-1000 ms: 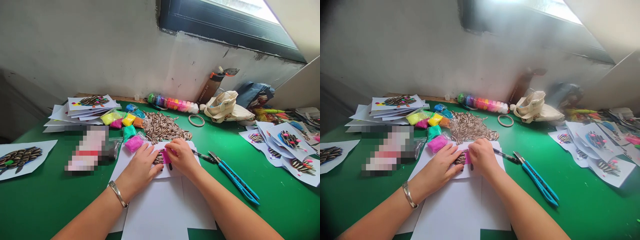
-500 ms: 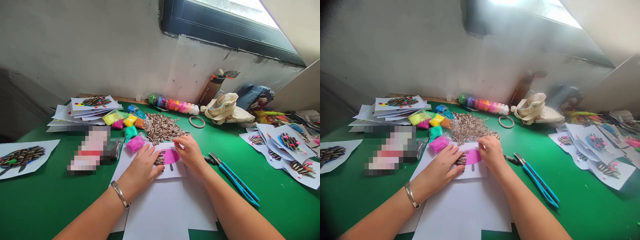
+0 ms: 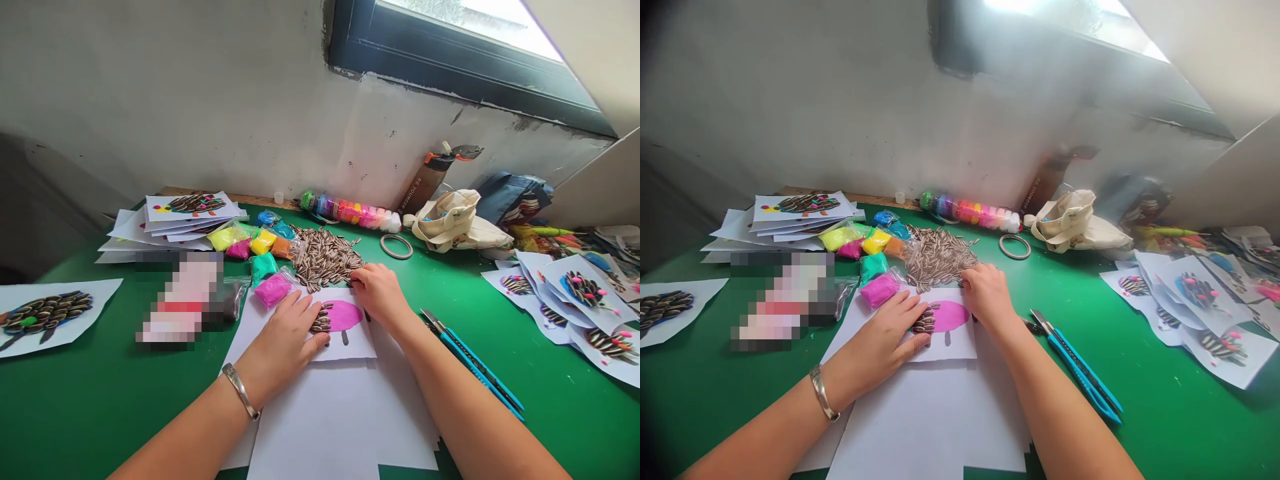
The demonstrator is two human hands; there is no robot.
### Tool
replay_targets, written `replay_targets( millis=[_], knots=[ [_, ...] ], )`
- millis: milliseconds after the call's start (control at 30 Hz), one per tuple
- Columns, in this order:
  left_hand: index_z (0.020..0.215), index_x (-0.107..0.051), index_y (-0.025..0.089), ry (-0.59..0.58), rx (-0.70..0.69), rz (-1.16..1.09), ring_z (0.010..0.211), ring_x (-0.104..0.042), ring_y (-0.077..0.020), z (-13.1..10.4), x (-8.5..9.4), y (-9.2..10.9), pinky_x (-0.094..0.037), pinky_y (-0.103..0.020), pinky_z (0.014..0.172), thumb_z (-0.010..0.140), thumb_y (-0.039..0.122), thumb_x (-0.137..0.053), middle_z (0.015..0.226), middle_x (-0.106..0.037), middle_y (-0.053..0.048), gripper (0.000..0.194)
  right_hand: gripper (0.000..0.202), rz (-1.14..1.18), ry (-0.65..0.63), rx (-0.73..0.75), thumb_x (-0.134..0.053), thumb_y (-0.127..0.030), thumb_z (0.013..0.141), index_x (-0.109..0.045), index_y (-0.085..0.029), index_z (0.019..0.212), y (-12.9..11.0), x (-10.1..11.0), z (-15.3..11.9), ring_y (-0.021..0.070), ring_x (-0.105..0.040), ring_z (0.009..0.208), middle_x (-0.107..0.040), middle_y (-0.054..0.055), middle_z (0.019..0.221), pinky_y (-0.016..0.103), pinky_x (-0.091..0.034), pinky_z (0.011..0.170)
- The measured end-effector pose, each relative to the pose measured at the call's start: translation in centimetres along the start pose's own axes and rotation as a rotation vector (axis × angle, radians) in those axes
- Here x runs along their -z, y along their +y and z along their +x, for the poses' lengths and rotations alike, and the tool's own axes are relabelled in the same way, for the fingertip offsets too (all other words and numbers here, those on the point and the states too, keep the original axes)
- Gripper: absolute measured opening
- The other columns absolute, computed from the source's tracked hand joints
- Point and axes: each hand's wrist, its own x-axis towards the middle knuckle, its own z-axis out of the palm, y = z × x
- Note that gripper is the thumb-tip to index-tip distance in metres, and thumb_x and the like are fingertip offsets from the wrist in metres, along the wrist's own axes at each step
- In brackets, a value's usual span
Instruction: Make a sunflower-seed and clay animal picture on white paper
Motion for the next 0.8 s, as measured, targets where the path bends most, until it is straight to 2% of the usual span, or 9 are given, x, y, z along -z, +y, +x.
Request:
replay_targets(
  millis=[133,233,367,467,800],
  knots=[
    [0.118,-0.061,0.016,0.015,0.001,-0.007,0.117,-0.051,-0.0318,-0.1,0.0,0.0,-0.045,-0.048,0.1,0.091,0.031,-0.059,0.12,-0.063,-0.011,0.031,0.019,0.087,0.139,0.053,-0.052,-0.014,0.09,-0.069,-0.021,0.084,0.3,-0.3,-0.4,0.021,-0.053,0.087,-0.066,0.008,0.091,0.031,-0.035,0.074],
    [0.118,-0.061,0.017,0.017,0.002,-0.003,0.116,-0.051,-0.0314,0.0,0.0,0.0,-0.046,-0.047,0.099,0.091,0.031,-0.059,0.119,-0.063,-0.011,0.03,0.021,0.191,0.215,0.094,-0.045,-0.017,0.094,-0.065,-0.02,0.087,0.0,0.3,-1.5,0.0199,-0.054,0.082,-0.065,0.007,0.088,0.029,-0.036,0.071],
    [0.118,-0.06,0.017,0.019,0.004,-0.017,0.117,-0.05,-0.0321,0.0,0.0,0.0,-0.045,-0.048,0.099,0.091,0.031,-0.058,0.12,-0.062,-0.011,0.031,0.019,0.388,0.086,0.171,-0.047,-0.016,0.094,-0.064,-0.022,0.087,-1.5,1.4,-3.4,0.0154,-0.054,0.072,-0.064,0.002,0.08,0.025,-0.037,0.065],
    [0.118,-0.06,0.016,0.007,0.005,-0.026,0.119,-0.049,-0.0325,0.1,0.0,0.0,-0.044,-0.049,0.1,0.091,0.031,-0.058,0.121,-0.062,-0.012,0.031,0.019,0.402,0.01,0.219,-0.049,-0.012,0.09,-0.065,-0.021,0.086,-2.5,1.3,-4.4,0.0149,-0.054,0.073,-0.062,0.002,0.079,0.025,-0.037,0.065],
    [0.122,-0.059,0.015,-0.014,0.009,-0.028,0.123,-0.046,-0.0331,0.0,-0.2,-0.1,-0.041,-0.051,0.104,0.092,0.032,-0.058,0.122,-0.061,-0.011,0.035,0.024,0.317,0.082,0.295,-0.047,-0.009,0.09,-0.06,-0.018,0.073,-3.5,0.0,-4.4,0.0157,-0.048,0.071,-0.056,0.003,0.074,0.026,-0.034,0.065]
  ],
)
